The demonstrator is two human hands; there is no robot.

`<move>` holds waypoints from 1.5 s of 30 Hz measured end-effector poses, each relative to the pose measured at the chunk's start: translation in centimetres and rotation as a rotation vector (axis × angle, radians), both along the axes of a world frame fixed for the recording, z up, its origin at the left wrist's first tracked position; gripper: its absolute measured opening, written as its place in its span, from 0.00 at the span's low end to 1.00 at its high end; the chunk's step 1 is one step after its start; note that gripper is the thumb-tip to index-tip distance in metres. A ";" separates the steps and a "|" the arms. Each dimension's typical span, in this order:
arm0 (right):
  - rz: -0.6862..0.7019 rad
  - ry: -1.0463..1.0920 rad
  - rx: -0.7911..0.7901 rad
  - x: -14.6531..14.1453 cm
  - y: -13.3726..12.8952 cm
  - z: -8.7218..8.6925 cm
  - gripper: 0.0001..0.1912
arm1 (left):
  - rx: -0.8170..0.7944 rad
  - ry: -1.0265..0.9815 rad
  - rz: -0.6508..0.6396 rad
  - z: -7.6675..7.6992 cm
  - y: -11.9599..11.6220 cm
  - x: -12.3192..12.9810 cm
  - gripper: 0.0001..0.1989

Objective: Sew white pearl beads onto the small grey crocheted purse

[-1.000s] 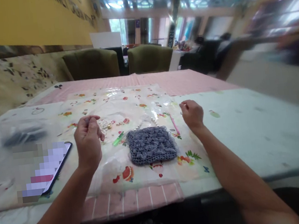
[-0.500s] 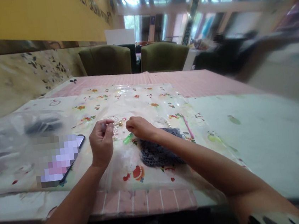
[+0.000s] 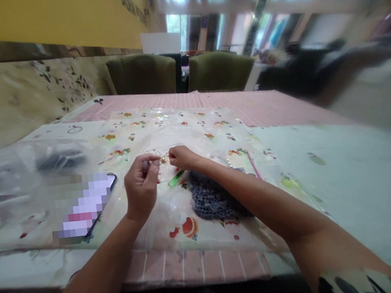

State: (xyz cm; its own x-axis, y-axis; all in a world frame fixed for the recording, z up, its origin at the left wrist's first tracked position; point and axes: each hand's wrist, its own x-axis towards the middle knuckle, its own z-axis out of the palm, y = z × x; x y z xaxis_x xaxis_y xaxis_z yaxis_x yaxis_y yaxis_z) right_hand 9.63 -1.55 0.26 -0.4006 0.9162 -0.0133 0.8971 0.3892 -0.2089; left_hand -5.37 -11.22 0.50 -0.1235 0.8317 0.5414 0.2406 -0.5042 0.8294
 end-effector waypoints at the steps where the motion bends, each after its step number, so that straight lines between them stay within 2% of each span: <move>1: -0.014 0.000 0.008 0.3 0.2 0.1 0.13 | -0.027 0.072 -0.030 -0.2 0.0 0.2 0.07; 4: -0.075 -0.014 0.034 1.1 0.7 0.1 0.15 | -0.110 0.394 -0.130 -0.7 0.0 0.7 0.08; 7: -0.132 -0.043 0.026 1.6 1.0 -0.2 0.15 | -0.189 0.698 -0.159 -1.0 0.0 1.2 0.09; 12: -0.154 -0.096 -0.010 2.0 1.4 -0.1 0.13 | -0.303 0.912 -0.192 -1.1 -0.2 1.5 0.11; 19: -0.108 -0.118 0.000 2.3 2.0 0.5 0.13 | -0.314 0.944 -0.266 -1.2 -0.3 1.5 0.12; 22: -0.051 -0.096 0.033 2.0 2.5 0.0 0.16 | -0.311 0.954 -0.265 -1.1 -0.3 1.5 0.12; 28: -0.034 -0.125 0.050 1.9 3.6 -1.5 0.11 | -0.312 0.952 -0.286 -1.0 -0.4 1.6 0.12; 35: -0.004 -0.114 0.067 0.5 4.3 -0.8 0.14 | -0.298 0.915 -0.303 -1.2 -0.4 1.6 0.11; 39: 0.010 -0.115 0.053 -0.6 4.7 -1.3 0.12 | -0.290 0.906 -0.310 -1.2 -0.4 1.6 0.11; 45: 0.004 -0.114 0.042 0.5 5.7 -1.6 0.15 | -0.277 0.899 -0.319 -1.2 -0.4 1.6 0.11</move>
State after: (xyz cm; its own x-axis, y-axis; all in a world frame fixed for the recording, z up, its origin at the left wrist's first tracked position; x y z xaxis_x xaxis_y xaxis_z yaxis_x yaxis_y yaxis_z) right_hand 10.11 4.12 -1.31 -0.4023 0.9153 -0.0200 0.9125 0.3991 -0.0893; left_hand -3.81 -11.66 -0.66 0.4889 0.8660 0.1056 0.7247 -0.4705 0.5035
